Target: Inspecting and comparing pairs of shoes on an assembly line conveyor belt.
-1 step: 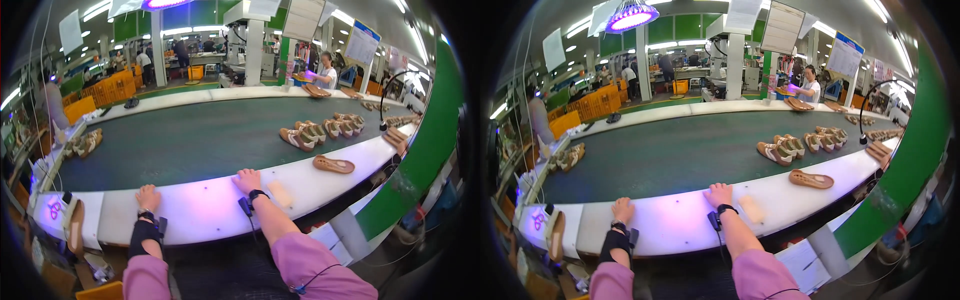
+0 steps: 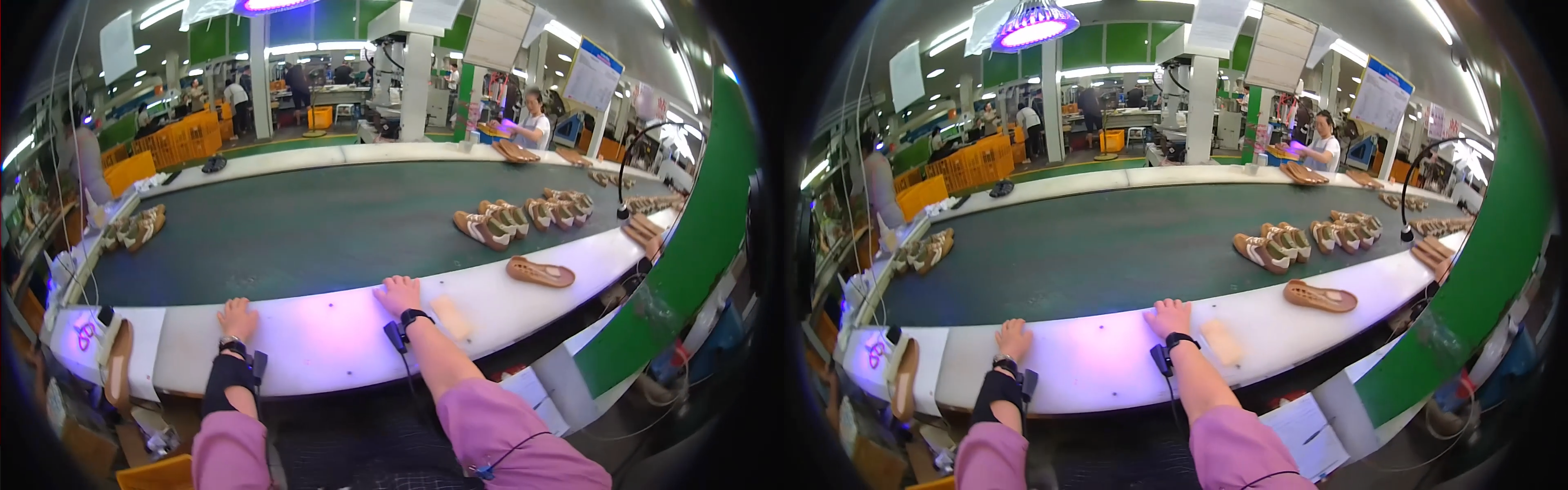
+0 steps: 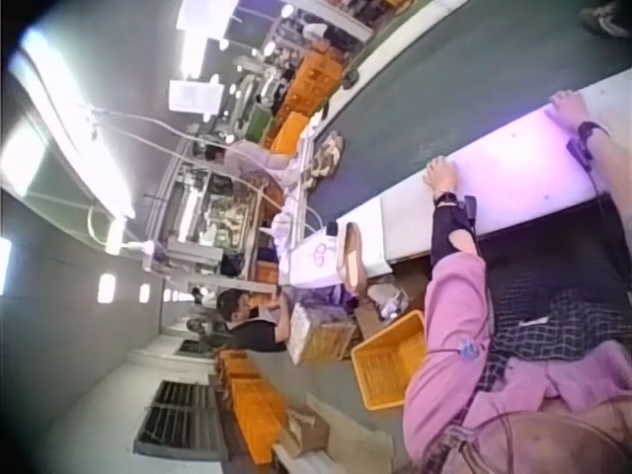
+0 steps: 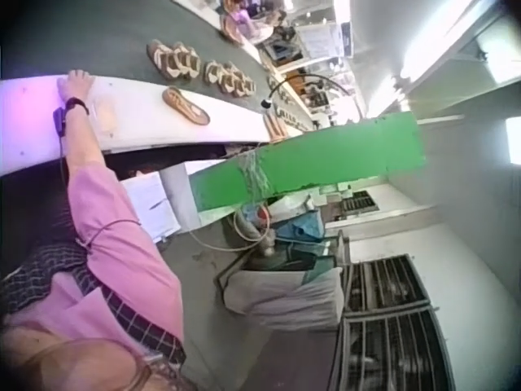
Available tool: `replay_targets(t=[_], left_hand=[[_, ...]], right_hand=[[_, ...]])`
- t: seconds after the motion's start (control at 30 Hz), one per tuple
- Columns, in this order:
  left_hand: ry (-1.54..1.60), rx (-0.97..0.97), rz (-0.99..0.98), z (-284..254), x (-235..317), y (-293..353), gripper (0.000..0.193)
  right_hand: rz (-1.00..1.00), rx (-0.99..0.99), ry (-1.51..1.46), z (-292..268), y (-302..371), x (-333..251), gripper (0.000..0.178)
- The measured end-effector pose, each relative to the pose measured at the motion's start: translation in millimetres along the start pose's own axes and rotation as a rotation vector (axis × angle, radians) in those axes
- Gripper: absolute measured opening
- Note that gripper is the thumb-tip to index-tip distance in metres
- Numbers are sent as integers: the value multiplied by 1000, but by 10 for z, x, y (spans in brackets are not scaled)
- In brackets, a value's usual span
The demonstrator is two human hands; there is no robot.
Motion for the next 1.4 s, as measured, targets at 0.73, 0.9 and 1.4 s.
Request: replay_targets(t=[0.73, 0.9, 1.4], left_hand=[[-122, -365, -128, 144, -79, 27, 78], [-120, -390, -135, 92, -46, 15, 78], [-57, -359, -143, 1, 88, 133, 77]], right_hand=[[32, -70, -57, -59, 54, 68, 58], [41, -80, -43, -67, 53, 61, 59], [-49, -183, -113, -127, 13, 128, 67]])
Point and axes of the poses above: each hand's wrist, its own y-axis away from the middle knuckle, its own z-axis out of the palm, x = y × z, the point moved 8 cm from there along -y, towards the middle knuckle, and after that the axes turned 9 degrees about -x, right-handed, at the moved point
